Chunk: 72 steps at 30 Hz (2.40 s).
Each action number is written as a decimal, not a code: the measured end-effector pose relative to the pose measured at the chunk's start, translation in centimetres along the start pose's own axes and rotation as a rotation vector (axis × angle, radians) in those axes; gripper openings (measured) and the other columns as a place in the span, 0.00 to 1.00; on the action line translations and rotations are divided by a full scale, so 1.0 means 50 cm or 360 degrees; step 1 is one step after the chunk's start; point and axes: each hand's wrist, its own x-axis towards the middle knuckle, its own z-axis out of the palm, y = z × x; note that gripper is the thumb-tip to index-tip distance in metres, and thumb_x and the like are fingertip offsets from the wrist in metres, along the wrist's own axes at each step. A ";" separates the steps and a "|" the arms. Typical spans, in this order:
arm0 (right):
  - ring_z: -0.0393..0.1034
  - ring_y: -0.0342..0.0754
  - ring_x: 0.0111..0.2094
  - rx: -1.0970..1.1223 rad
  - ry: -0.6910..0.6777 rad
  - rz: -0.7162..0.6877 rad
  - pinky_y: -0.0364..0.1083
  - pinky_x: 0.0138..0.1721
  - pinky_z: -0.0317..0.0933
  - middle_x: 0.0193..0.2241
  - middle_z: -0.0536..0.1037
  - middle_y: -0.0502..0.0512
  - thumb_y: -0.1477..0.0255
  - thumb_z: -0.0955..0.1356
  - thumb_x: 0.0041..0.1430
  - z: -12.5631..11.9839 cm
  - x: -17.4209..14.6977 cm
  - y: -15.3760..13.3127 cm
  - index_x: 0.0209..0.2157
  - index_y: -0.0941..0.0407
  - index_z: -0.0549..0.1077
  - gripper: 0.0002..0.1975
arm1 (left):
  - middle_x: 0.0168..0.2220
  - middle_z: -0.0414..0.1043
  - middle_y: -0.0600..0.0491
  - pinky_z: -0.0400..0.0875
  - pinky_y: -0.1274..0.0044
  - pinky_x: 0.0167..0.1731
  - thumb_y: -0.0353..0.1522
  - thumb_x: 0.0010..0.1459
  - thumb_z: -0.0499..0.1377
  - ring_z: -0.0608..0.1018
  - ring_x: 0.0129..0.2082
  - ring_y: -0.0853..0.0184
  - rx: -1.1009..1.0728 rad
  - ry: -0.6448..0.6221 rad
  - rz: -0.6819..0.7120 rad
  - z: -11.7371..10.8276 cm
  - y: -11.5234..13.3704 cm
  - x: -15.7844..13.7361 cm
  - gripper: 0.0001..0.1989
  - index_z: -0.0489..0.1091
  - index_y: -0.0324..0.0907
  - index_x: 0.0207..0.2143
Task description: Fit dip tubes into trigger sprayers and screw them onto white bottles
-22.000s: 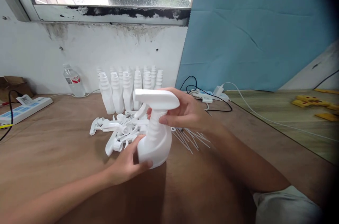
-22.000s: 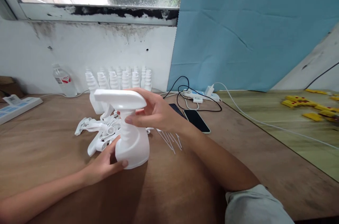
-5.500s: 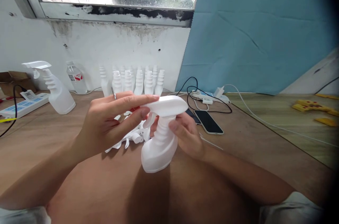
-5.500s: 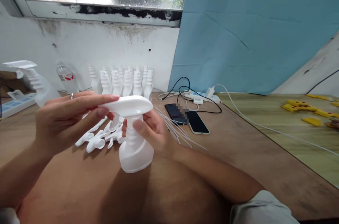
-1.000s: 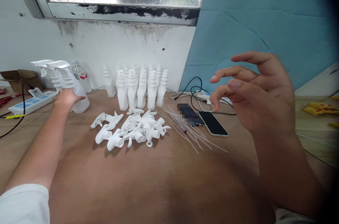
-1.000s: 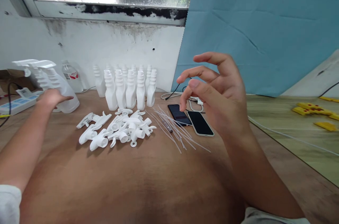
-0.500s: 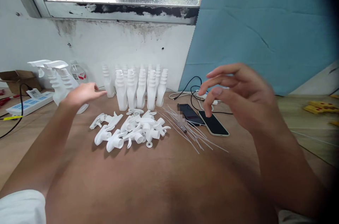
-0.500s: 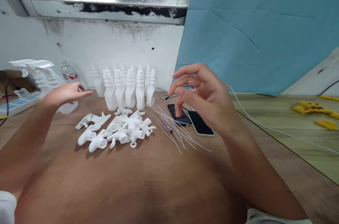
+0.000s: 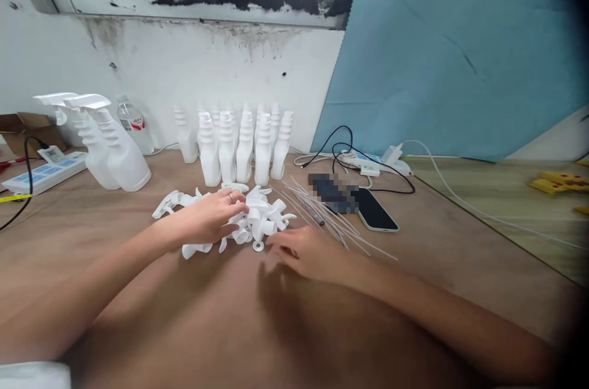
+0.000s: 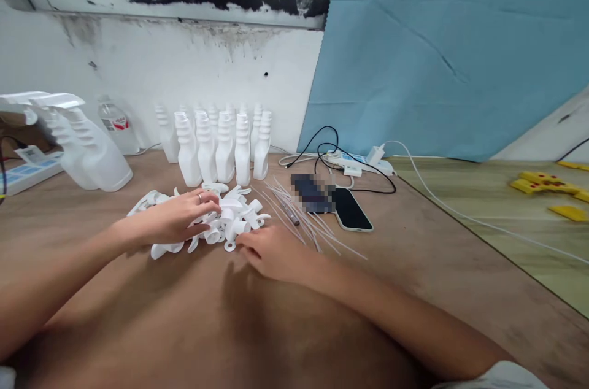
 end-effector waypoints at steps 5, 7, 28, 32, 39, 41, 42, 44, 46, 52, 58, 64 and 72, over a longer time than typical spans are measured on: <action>0.67 0.42 0.23 -0.0407 0.0209 -0.0199 0.43 0.24 0.46 0.30 0.77 0.54 0.73 0.61 0.66 0.078 -0.009 -0.001 0.48 0.56 0.72 0.13 | 0.47 0.67 0.43 0.67 0.68 0.42 0.28 0.66 0.45 0.70 0.45 0.59 0.0076 0.0295 -0.0017 0.036 -0.019 -0.022 0.12 0.65 0.41 0.46; 0.65 0.41 0.23 -0.0425 0.0312 -0.0310 0.43 0.24 0.45 0.28 0.75 0.52 0.73 0.61 0.66 0.091 -0.009 0.007 0.44 0.57 0.73 0.11 | 0.47 0.67 0.44 0.66 0.67 0.44 0.31 0.64 0.50 0.69 0.46 0.58 0.0037 0.0343 0.0014 0.041 -0.015 -0.030 0.10 0.66 0.41 0.46; 0.64 0.43 0.33 0.0665 -0.0207 0.0298 0.41 0.35 0.57 0.32 0.72 0.51 0.80 0.70 0.52 0.053 0.003 0.007 0.35 0.59 0.74 0.07 | 0.44 0.71 0.46 0.69 0.72 0.47 0.31 0.53 0.65 0.74 0.45 0.63 -0.1077 0.0772 0.0026 0.069 0.086 -0.025 0.12 0.68 0.39 0.39; 0.63 0.43 0.32 0.0531 -0.0396 0.0458 0.41 0.31 0.54 0.31 0.71 0.50 0.78 0.71 0.49 0.031 -0.008 0.015 0.33 0.59 0.72 0.07 | 0.45 0.73 0.46 0.72 0.75 0.43 0.32 0.54 0.64 0.76 0.42 0.65 -0.1513 0.0556 -0.0058 0.103 0.129 -0.030 0.13 0.67 0.38 0.40; 0.63 0.40 0.26 0.0754 -0.0257 0.0627 0.39 0.27 0.54 0.23 0.71 0.47 0.80 0.70 0.48 -0.017 0.004 -0.003 0.26 0.59 0.72 0.03 | 0.39 0.72 0.49 0.66 0.83 0.24 0.34 0.53 0.64 0.69 0.26 0.75 -0.1789 0.0204 -0.0427 0.137 0.140 -0.033 0.16 0.70 0.36 0.43; 0.65 0.40 0.26 0.0939 0.0038 0.0582 0.40 0.29 0.58 0.24 0.73 0.47 0.79 0.69 0.51 -0.025 0.009 -0.011 0.28 0.59 0.73 0.02 | 0.35 0.69 0.52 0.64 0.84 0.23 0.34 0.52 0.64 0.67 0.25 0.76 -0.1888 0.0141 -0.0497 0.139 0.138 -0.030 0.16 0.70 0.35 0.42; 0.67 0.40 0.27 0.1001 0.0181 0.0540 0.40 0.31 0.60 0.26 0.74 0.48 0.79 0.68 0.52 -0.026 0.010 -0.016 0.31 0.59 0.74 0.03 | 0.33 0.68 0.53 0.63 0.84 0.22 0.33 0.52 0.64 0.66 0.25 0.76 -0.1930 0.0113 -0.0518 0.140 0.138 -0.029 0.15 0.70 0.36 0.42; 0.69 0.41 0.30 0.1025 0.0359 0.0395 0.40 0.33 0.63 0.28 0.76 0.50 0.78 0.69 0.54 -0.026 0.009 -0.025 0.33 0.59 0.75 0.04 | 0.30 0.65 0.56 0.61 0.84 0.22 0.32 0.51 0.64 0.65 0.24 0.76 -0.1958 0.0092 -0.0538 0.139 0.140 -0.027 0.14 0.70 0.36 0.41; 0.71 0.42 0.32 0.0914 0.0412 0.0142 0.41 0.36 0.64 0.30 0.77 0.51 0.77 0.68 0.56 -0.022 0.005 -0.034 0.33 0.58 0.76 0.04 | 0.29 0.64 0.57 0.60 0.84 0.23 0.30 0.49 0.63 0.65 0.25 0.76 -0.1899 0.0119 -0.0535 0.136 0.144 -0.024 0.13 0.70 0.37 0.39; 0.68 0.45 0.37 0.0382 0.0373 -0.0678 0.44 0.39 0.65 0.32 0.77 0.57 0.80 0.61 0.63 -0.009 -0.003 -0.049 0.34 0.60 0.74 0.11 | 0.30 0.62 0.57 0.61 0.82 0.27 0.25 0.44 0.60 0.65 0.28 0.74 -0.1666 0.0238 -0.0432 0.126 0.157 -0.015 0.07 0.66 0.38 0.29; 0.67 0.47 0.42 0.0272 0.0220 -0.0815 0.46 0.44 0.64 0.34 0.76 0.59 0.81 0.62 0.61 -0.022 -0.003 -0.047 0.38 0.59 0.72 0.09 | 0.29 0.61 0.58 0.59 0.81 0.26 0.23 0.42 0.58 0.64 0.28 0.73 -0.1603 0.0281 -0.0381 0.131 0.159 -0.014 0.08 0.65 0.39 0.28; 0.67 0.46 0.41 0.0226 0.0262 -0.0886 0.47 0.44 0.63 0.35 0.77 0.58 0.80 0.62 0.62 -0.013 0.001 -0.031 0.38 0.59 0.72 0.09 | 0.32 0.65 0.56 0.62 0.80 0.29 0.23 0.43 0.59 0.67 0.31 0.71 -0.1459 0.0260 -0.0384 0.127 0.154 -0.016 0.09 0.68 0.38 0.31; 0.66 0.46 0.41 0.0310 0.0314 -0.0863 0.46 0.44 0.65 0.35 0.75 0.59 0.80 0.62 0.61 -0.011 0.003 -0.032 0.37 0.61 0.71 0.07 | 0.31 0.67 0.56 0.65 0.79 0.31 0.26 0.45 0.62 0.70 0.31 0.70 -0.1348 0.0332 -0.0403 0.130 0.151 -0.021 0.09 0.67 0.39 0.32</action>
